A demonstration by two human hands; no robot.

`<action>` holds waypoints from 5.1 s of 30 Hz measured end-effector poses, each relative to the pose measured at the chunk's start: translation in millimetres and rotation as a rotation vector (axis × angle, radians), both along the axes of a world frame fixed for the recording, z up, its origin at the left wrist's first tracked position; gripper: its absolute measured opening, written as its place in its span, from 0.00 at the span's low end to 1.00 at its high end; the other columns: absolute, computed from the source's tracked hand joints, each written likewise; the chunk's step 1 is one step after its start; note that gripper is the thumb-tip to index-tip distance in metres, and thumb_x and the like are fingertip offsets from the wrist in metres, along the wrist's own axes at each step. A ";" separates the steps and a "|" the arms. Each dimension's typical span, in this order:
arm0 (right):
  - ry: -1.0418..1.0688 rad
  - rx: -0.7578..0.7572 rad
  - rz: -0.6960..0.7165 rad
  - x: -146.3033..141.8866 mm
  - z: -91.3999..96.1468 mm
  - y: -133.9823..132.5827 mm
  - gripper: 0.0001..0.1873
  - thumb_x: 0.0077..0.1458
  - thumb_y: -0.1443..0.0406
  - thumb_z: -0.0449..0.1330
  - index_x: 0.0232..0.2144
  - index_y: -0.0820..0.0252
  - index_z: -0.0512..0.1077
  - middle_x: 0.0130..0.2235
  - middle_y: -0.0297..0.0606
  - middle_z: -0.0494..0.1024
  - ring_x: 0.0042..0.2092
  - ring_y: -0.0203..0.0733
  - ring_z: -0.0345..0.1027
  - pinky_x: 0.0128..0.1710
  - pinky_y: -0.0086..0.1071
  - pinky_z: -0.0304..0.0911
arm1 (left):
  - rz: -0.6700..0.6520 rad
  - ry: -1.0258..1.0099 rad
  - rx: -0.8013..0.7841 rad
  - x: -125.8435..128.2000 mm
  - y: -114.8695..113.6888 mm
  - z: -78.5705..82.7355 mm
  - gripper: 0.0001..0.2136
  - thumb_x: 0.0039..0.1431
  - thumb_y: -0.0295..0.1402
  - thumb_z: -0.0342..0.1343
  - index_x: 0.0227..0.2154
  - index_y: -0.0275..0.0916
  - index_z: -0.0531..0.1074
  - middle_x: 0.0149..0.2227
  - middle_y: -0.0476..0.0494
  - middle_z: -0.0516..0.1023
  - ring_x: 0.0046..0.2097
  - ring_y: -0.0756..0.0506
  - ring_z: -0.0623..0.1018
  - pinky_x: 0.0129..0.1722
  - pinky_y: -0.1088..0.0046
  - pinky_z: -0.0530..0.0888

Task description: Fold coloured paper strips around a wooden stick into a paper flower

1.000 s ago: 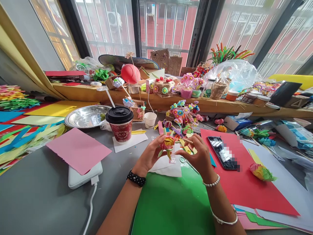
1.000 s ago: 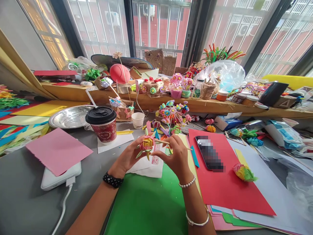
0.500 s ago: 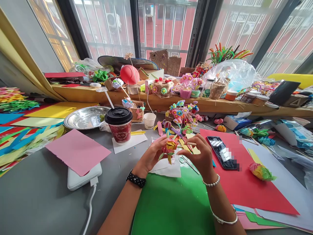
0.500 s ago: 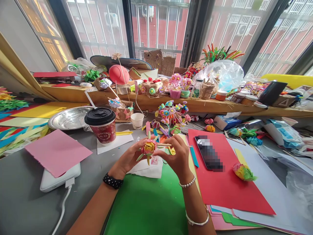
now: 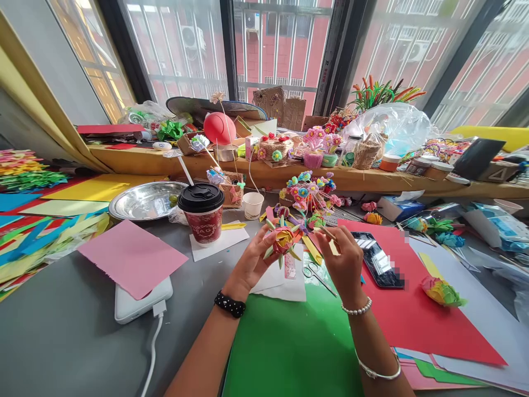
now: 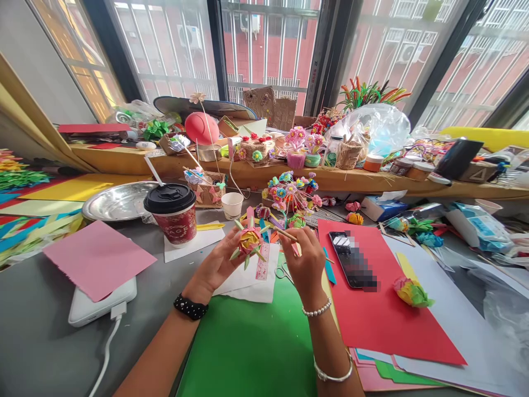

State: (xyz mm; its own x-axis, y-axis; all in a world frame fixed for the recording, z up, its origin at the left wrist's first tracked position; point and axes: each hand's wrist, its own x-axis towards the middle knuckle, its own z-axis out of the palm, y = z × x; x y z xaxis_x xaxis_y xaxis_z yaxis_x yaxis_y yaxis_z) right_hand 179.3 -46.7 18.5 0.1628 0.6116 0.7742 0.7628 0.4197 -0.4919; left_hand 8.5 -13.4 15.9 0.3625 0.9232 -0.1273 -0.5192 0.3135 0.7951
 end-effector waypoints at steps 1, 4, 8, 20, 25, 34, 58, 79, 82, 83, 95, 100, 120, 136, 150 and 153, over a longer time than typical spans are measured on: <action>0.004 -0.028 0.028 0.2 -0.1 0.6 0.07 0.52 0.63 0.53 0.32 0.60 0.68 0.30 0.36 0.69 0.31 0.35 0.63 0.29 0.28 0.58 | -0.030 -0.011 0.022 -0.4 -0.4 0.1 0.15 0.49 0.30 0.55 0.42 0.40 0.65 0.39 0.46 0.72 0.36 0.51 0.73 0.34 0.78 0.71; -0.029 -0.120 0.135 1.0 -0.1 2.3 0.12 0.51 0.62 0.55 0.39 0.56 0.68 0.33 0.36 0.69 0.32 0.36 0.64 0.29 0.28 0.60 | -0.152 -0.051 0.113 -0.4 -2.2 1.1 0.14 0.51 0.32 0.53 0.42 0.37 0.65 0.38 0.44 0.72 0.36 0.50 0.74 0.35 0.77 0.71; -0.061 -0.142 0.256 0.7 -0.3 2.7 0.06 0.50 0.63 0.55 0.31 0.57 0.70 0.31 0.35 0.69 0.33 0.36 0.65 0.30 0.28 0.60 | -0.167 -0.058 0.106 -0.2 -2.4 0.3 0.17 0.50 0.33 0.54 0.44 0.37 0.64 0.36 0.44 0.73 0.34 0.50 0.74 0.34 0.76 0.71; 0.033 -0.151 0.093 -0.7 0.8 3.0 0.10 0.51 0.61 0.54 0.25 0.61 0.71 0.23 0.33 0.65 0.24 0.32 0.57 0.23 0.26 0.53 | -0.120 -0.031 0.263 0.4 -1.2 1.4 0.29 0.44 0.31 0.59 0.51 0.47 0.56 0.44 0.45 0.71 0.45 0.45 0.71 0.44 0.68 0.67; 0.050 -0.125 0.038 -4.7 -0.1 3.0 0.11 0.51 0.61 0.54 0.25 0.62 0.71 0.22 0.32 0.65 0.23 0.32 0.56 0.22 0.26 0.52 | 0.057 0.131 0.402 6.8 3.6 -6.4 0.32 0.42 0.31 0.60 0.51 0.47 0.53 0.43 0.45 0.67 0.44 0.46 0.70 0.41 0.69 0.69; 0.068 -0.110 0.009 -7.7 1.4 -0.6 0.11 0.51 0.62 0.54 0.25 0.63 0.72 0.23 0.34 0.67 0.23 0.32 0.58 0.23 0.25 0.53 | 0.524 0.767 1.025 14.1 -6.1 -12.4 0.19 0.48 0.33 0.56 0.45 0.44 0.60 0.38 0.47 0.64 0.35 0.51 0.70 0.33 0.74 0.71; 0.023 -0.127 -0.031 -23.2 -2.8 -4.3 0.14 0.54 0.63 0.50 0.24 0.62 0.72 0.23 0.34 0.66 0.24 0.32 0.58 0.23 0.25 0.52 | 0.746 1.077 1.367 19.5 -16.4 -12.9 0.09 0.50 0.28 0.53 0.36 0.42 0.69 0.32 0.46 0.71 0.36 0.48 0.69 0.39 0.70 0.67; 0.011 -0.147 -0.038 -24.5 -2.5 -4.8 0.16 0.54 0.62 0.49 0.24 0.62 0.73 0.24 0.36 0.68 0.25 0.33 0.60 0.24 0.26 0.53 | 0.663 1.001 1.330 21.0 -18.1 -13.2 0.09 0.53 0.29 0.50 0.38 0.43 0.69 0.34 0.45 0.74 0.37 0.47 0.70 0.40 0.68 0.67; 0.012 -0.139 -0.037 -24.7 -2.2 -4.9 0.16 0.54 0.62 0.49 0.24 0.61 0.73 0.23 0.35 0.68 0.24 0.32 0.59 0.23 0.26 0.53 | 0.649 1.013 1.316 20.8 -18.1 -13.8 0.09 0.53 0.30 0.49 0.37 0.43 0.69 0.34 0.45 0.74 0.37 0.47 0.71 0.40 0.68 0.67; 0.013 -0.136 -0.036 -24.7 -2.0 -4.8 0.16 0.54 0.62 0.49 0.24 0.61 0.73 0.23 0.35 0.67 0.24 0.32 0.59 0.23 0.26 0.53 | 0.649 1.017 1.316 20.8 -18.0 -14.0 0.09 0.54 0.30 0.49 0.37 0.43 0.69 0.34 0.45 0.74 0.37 0.47 0.71 0.40 0.68 0.67; -0.154 -0.158 -0.073 -25.9 -6.9 -3.1 0.15 0.54 0.62 0.50 0.20 0.61 0.69 0.22 0.34 0.66 0.23 0.32 0.57 0.22 0.26 0.50 | 0.543 1.190 1.361 19.9 -11.7 -10.1 0.06 0.53 0.29 0.49 0.33 0.37 0.69 0.32 0.42 0.73 0.38 0.44 0.70 0.40 0.66 0.67; -0.230 -0.248 0.153 -16.8 -3.2 -1.3 0.14 0.54 0.62 0.50 0.22 0.60 0.69 0.24 0.34 0.67 0.25 0.34 0.61 0.24 0.27 0.54 | 0.478 1.189 1.313 10.6 -7.4 -8.3 0.06 0.53 0.25 0.48 0.29 0.38 0.70 0.30 0.44 0.73 0.38 0.45 0.71 0.37 0.69 0.68; -0.107 -0.382 0.530 -0.2 6.2 -3.6 0.06 0.48 0.64 0.58 0.30 0.58 0.72 0.32 0.37 0.72 0.32 0.36 0.65 0.27 0.27 0.60 | -0.057 0.732 0.884 -7.6 -4.8 8.6 0.04 0.47 0.25 0.54 0.24 0.36 0.72 0.29 0.47 0.70 0.34 0.51 0.71 0.33 0.78 0.70; -0.186 -0.481 0.544 -0.5 4.4 -2.2 0.08 0.48 0.60 0.57 0.27 0.60 0.68 0.25 0.33 0.68 0.24 0.31 0.55 0.22 0.25 0.50 | -0.226 0.608 0.649 -10.5 1.3 3.6 0.02 0.44 0.28 0.56 0.22 0.36 0.72 0.26 0.49 0.70 0.31 0.51 0.69 0.32 0.77 0.66; -0.076 -0.613 0.731 -1.6 11.7 -9.6 0.09 0.50 0.61 0.54 0.27 0.61 0.62 0.24 0.30 0.60 0.23 0.29 0.46 0.19 0.24 0.46 | -0.418 0.540 0.583 -16.1 -5.7 13.1 0.07 0.45 0.33 0.57 0.26 0.34 0.69 0.27 0.50 0.69 0.30 0.52 0.68 0.31 0.77 0.65; -0.044 -0.613 0.724 -1.2 9.8 -8.5 0.10 0.50 0.59 0.54 0.27 0.61 0.62 0.26 0.31 0.62 0.23 0.29 0.47 0.19 0.24 0.46 | -0.412 0.544 0.588 -16.0 -6.5 13.9 0.08 0.45 0.34 0.56 0.27 0.34 0.69 0.27 0.50 0.69 0.30 0.52 0.69 0.30 0.78 0.66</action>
State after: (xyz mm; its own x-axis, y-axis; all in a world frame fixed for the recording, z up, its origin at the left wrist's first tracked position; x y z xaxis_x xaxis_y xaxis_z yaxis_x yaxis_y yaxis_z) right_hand 178.1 -55.1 28.3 -0.4370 0.8543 0.2815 0.4415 0.4764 -0.7603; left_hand -7.5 -19.8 29.7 0.7068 0.7035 0.0736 0.0393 -0.1430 0.9889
